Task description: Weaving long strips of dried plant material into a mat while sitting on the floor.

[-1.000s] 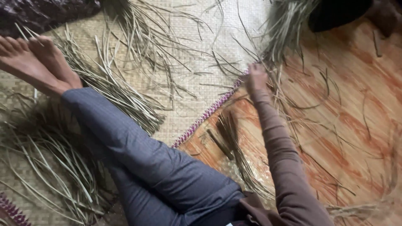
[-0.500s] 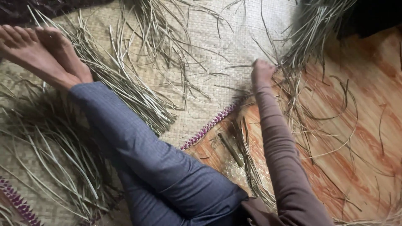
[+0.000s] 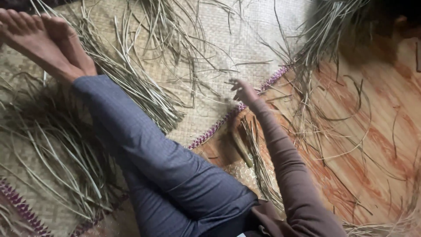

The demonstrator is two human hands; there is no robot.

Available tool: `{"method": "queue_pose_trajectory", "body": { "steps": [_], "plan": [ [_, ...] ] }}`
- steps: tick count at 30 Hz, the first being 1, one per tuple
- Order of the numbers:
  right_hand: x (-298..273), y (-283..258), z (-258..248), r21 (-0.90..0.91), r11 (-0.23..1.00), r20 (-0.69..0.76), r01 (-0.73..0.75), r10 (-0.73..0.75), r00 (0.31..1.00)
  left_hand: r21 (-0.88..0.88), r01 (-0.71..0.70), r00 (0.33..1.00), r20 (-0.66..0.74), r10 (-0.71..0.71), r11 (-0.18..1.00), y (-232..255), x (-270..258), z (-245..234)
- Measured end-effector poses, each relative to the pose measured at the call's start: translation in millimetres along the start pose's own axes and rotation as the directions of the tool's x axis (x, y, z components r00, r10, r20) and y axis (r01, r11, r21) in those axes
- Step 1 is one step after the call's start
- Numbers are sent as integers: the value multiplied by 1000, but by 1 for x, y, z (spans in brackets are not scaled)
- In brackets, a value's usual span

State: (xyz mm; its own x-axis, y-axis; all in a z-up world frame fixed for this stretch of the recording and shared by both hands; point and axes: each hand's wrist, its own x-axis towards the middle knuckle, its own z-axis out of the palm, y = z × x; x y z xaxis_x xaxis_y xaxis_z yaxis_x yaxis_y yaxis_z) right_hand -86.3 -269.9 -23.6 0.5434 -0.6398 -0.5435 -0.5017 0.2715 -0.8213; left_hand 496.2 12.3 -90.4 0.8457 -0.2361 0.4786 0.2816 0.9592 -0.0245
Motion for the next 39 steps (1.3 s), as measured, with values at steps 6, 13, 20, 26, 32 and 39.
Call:
{"method": "queue_pose_trajectory", "body": {
  "steps": [6, 13, 20, 26, 32, 39],
  "plan": [
    [10, 9, 1, -180, 984, 113, 14, 6, 994, -2, -36, 988, 151, 36, 999, -7, 4, 42],
    [34, 44, -45, -234, 950, -289, 209, -273, 918, -43, 53, 998, -21, -54, 998, -1, 4, 3],
    [-104, -26, -10, -659, 247, -258, 710, -961, 95, 621, -5, 914, 321, -249, 784, 2, 13, 121],
    [-244, -9, 67, 103, 744, -239, 661, -626, 742, 946, 250, 775, -324, -542, -209, -117, -355, 437],
    [-253, 56, 85, 355, 812, -75, 463, -469, 880, 913, 399, 815, -397, -422, -88, -125, -367, 454],
    [-226, 79, 77, 158, 859, 148, 487, -508, 848, 987, 159, 980, -161, -114, -30, -63, -290, 508]
  ]
}}
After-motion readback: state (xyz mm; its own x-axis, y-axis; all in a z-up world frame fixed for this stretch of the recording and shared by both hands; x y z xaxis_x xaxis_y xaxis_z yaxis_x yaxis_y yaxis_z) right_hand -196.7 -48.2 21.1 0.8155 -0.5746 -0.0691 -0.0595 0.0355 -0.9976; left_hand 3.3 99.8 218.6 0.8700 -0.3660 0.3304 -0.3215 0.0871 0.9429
